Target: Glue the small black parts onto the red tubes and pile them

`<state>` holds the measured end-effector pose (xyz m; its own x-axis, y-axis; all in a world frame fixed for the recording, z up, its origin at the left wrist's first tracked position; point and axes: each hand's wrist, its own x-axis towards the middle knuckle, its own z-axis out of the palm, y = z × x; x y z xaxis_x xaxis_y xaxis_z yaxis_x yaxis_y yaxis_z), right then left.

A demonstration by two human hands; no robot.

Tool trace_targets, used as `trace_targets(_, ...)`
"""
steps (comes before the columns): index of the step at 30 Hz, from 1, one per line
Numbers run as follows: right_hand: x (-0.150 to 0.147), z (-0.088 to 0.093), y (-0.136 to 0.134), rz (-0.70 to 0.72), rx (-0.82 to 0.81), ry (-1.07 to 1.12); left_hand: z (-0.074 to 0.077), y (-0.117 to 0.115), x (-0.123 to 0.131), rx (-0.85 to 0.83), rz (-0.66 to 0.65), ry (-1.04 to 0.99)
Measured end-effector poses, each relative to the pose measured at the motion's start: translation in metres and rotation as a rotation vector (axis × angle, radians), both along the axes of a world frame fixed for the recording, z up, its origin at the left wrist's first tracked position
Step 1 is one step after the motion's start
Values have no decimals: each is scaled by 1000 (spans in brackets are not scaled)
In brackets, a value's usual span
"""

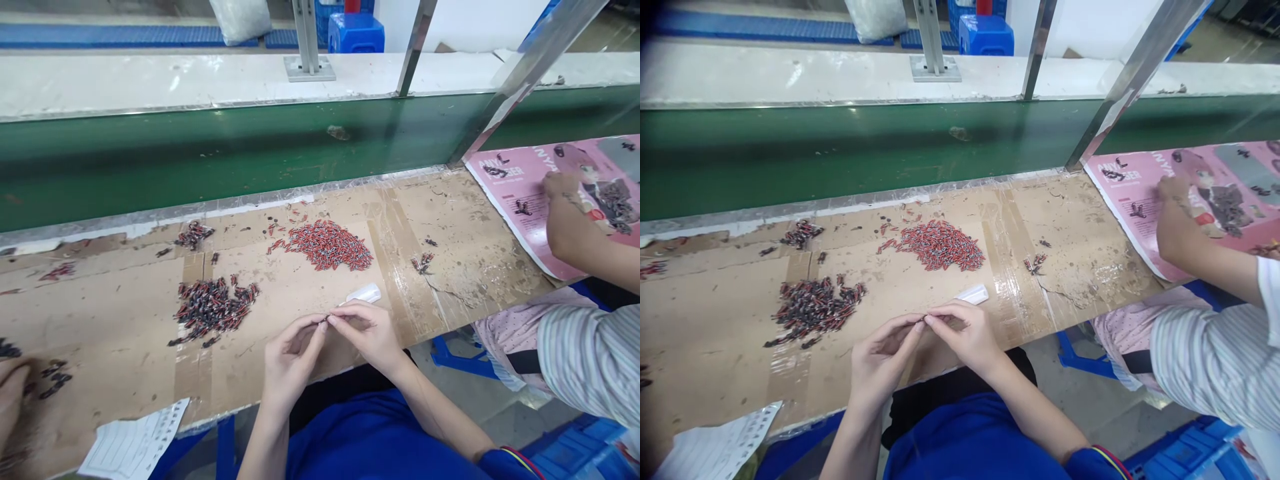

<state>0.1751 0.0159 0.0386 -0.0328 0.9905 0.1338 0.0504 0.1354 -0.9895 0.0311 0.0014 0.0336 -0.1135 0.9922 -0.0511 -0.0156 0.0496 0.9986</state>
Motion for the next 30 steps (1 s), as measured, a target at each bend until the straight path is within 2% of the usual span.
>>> trace_targets(4, 2, -1, -2, 7, 98, -66, -2, -1, 2, -16, 0, -12)
trace_targets(8, 7, 2, -4, -19, 223, -141, -4, -1, 10, 37, -9, -18)
trace_targets(13, 24, 7, -1, -63, 393, -273, -2, 5, 23, 165, -189, 24)
trace_targets(15, 37, 6, 5, -130, 392, -365, 2, 8, 23, 226, -268, 126)
trace_targets(17, 55, 3, 12, -287, 346, -479, 6, 11, 16, 293, -264, 268)
trace_targets(20, 84, -3, 23, -550, 330, -652, 11, 17, -14, 338, -68, 459)
trace_targets(23, 104, -4, 31, -589, 389, -844, 10, 21, -65, 250, 285, 626)
trace_targets(25, 108, -4, 34, -438, 455, -907, 5, 22, -106, 137, 576, 769)
trace_targets(27, 107, -3, 35, -172, 509, -914, 0, 21, -145, 5, 758, 951)
trace_targets(28, 105, -4, 35, -40, 516, -907, -3, 21, -164, -59, 796, 1006)
trace_targets(30, 100, -6, 36, 152, 495, -897, -4, 18, -195, -120, 745, 1036)
